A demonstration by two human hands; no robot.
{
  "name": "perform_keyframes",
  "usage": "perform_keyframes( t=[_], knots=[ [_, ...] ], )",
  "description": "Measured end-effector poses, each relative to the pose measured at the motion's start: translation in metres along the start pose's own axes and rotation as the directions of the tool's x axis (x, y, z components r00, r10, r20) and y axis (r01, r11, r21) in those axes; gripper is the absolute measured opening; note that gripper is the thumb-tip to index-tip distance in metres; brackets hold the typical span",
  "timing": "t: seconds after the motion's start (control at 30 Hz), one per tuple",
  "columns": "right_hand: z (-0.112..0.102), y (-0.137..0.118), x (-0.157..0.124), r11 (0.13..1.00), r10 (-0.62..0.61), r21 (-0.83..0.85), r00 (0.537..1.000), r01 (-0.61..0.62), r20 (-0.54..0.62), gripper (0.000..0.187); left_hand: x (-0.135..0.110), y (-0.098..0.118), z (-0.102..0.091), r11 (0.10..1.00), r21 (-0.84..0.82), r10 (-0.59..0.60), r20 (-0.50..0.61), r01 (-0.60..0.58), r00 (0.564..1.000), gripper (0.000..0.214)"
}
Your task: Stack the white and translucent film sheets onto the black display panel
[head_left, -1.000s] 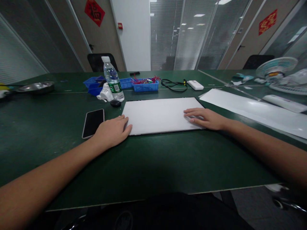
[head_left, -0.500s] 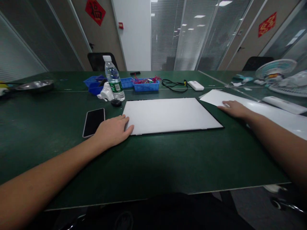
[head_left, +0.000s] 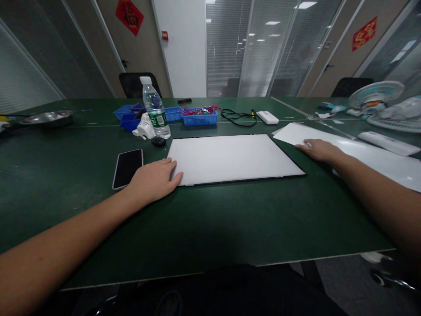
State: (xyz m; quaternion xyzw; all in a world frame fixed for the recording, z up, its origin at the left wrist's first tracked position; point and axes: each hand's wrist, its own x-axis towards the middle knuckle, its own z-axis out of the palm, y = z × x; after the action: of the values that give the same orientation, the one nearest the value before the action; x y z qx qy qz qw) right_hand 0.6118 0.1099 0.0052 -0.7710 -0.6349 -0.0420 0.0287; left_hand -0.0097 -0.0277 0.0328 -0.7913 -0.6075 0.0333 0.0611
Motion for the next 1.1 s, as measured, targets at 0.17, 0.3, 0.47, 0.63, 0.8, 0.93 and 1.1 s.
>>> perform_keyframes(
  t=[0.17,0.3,0.47,0.63,0.8,0.93,1.1],
  knots=[
    [-0.008,-0.007,-0.006,0.995,0.103,-0.013,0.995,-0.103,0.019,0.093,0.000,0.000,0.001,1.000,-0.003,-0.007,-0.004,0.007,1.000,0.075],
    [-0.011,-0.014,-0.010,0.993,0.118,-0.033,0.992,-0.116,0.047,0.086,0.001,-0.001,0.002,1.000,-0.007,-0.001,-0.001,0.001,1.000,0.076],
    [-0.011,-0.017,-0.010,0.990,0.134,-0.036,0.990,-0.133,0.037,0.081,0.000,0.000,0.001,1.000,0.016,-0.003,0.001,0.003,1.000,0.075],
    [-0.015,-0.020,-0.013,0.984,0.172,-0.054,0.985,-0.171,0.001,0.083,-0.001,0.002,-0.002,1.000,0.014,-0.011,0.011,0.011,1.000,0.076],
    [-0.021,-0.024,-0.020,0.979,0.178,-0.084,0.980,-0.185,-0.092,0.073,-0.001,0.002,-0.003,1.000,-0.005,-0.004,0.004,0.004,1.000,0.074],
    [-0.028,-0.024,-0.025,0.975,0.188,-0.078,0.960,-0.208,-0.207,0.067,-0.001,0.002,-0.003,1.000,-0.004,-0.008,0.005,0.008,1.000,0.076],
    [-0.048,-0.042,-0.049,0.991,0.062,-0.082,0.906,-0.106,-0.418,0.068,0.000,-0.001,0.000,1.000,-0.006,-0.002,0.004,0.002,1.000,0.078]
  ],
)
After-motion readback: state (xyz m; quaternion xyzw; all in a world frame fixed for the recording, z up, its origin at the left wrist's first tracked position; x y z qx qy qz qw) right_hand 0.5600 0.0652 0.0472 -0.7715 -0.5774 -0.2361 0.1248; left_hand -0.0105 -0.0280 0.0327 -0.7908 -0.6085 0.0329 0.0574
